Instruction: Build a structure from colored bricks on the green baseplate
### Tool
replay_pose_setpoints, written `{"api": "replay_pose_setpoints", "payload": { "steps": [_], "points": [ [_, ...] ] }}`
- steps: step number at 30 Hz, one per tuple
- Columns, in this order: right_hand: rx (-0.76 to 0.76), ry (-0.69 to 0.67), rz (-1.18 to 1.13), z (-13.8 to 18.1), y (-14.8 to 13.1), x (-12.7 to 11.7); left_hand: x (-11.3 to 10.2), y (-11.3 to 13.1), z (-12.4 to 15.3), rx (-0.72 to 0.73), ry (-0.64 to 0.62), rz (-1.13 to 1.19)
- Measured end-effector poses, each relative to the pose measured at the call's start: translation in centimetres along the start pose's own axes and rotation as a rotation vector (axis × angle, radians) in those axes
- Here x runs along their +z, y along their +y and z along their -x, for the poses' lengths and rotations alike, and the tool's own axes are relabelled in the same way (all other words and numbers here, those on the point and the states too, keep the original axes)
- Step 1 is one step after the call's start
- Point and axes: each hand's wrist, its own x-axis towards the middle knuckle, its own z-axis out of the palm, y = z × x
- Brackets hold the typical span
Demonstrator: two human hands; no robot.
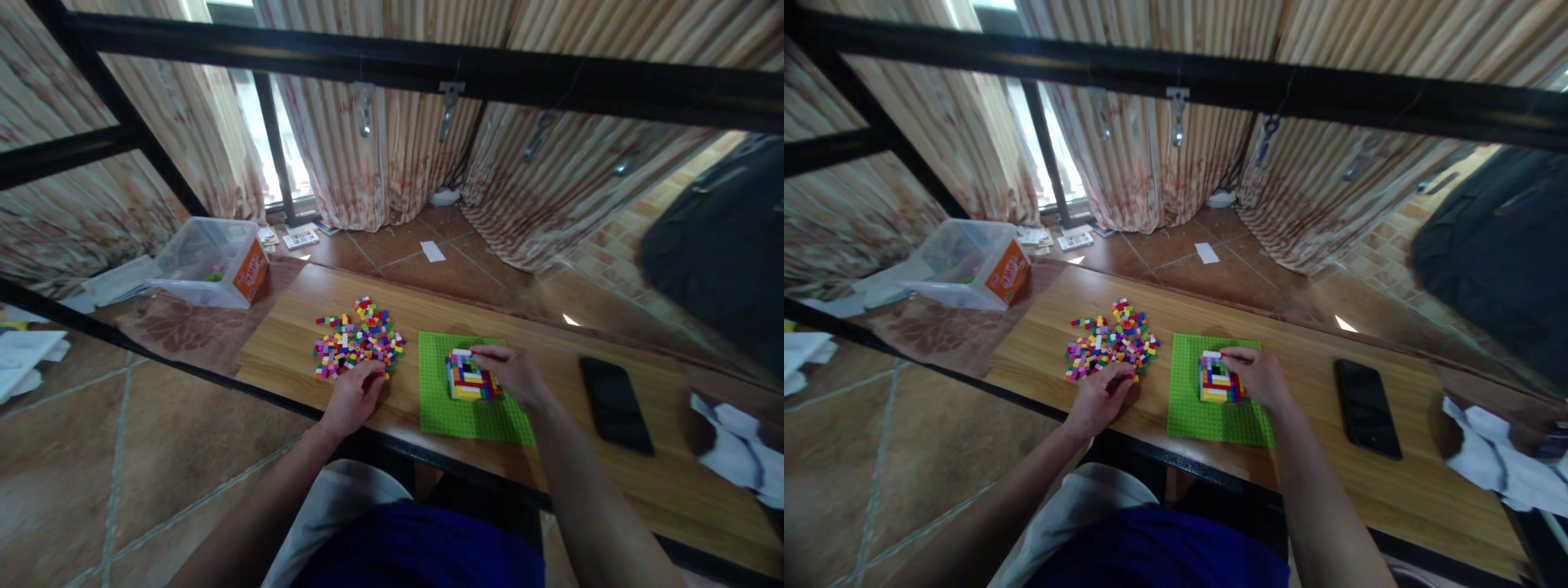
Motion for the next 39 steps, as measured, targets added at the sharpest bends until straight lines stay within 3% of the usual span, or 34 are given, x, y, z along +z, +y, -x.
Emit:
{"api": "replay_pose_setpoints", "payload": {
  "steps": [9,14,16,17,21,24,29,39],
  "points": [
    [-0.06,0.005,0.083,0.6,0.5,-0.1,-0.1,0.0,0.0,0.011,0.008,-0.002],
    [-0.268,0.383,0.238,2.9,-0.3,0.6,-0.2,0.0,0.1,0.011,-0.007,0.002],
    [-0.358,0.446,0.231,4.4,-1.2,1.6,-0.2,0.0,0.1,0.004,-0.008,0.01],
    [-0.394,0.432,0.215,5.2,-1.7,2.4,-0.1,0.0,0.1,-0.002,-0.006,0.015],
    [-0.483,0.121,0.197,8.1,-3.2,6.9,-0.1,-0.1,0.2,-0.02,-0.001,0.037],
    [-0.499,-0.013,0.213,9.1,-3.3,10.4,-0.2,-0.2,0.2,-0.03,-0.005,0.048],
    [-0.489,-0.045,0.26,8.6,-2.6,13.6,-0.5,0.0,0.2,-0.04,-0.02,0.094],
    [-0.491,-0.012,0.383,8.1,-2.5,14.8,-0.1,-0.3,0.3,-0.049,-0.012,0.152]
  ]
}}
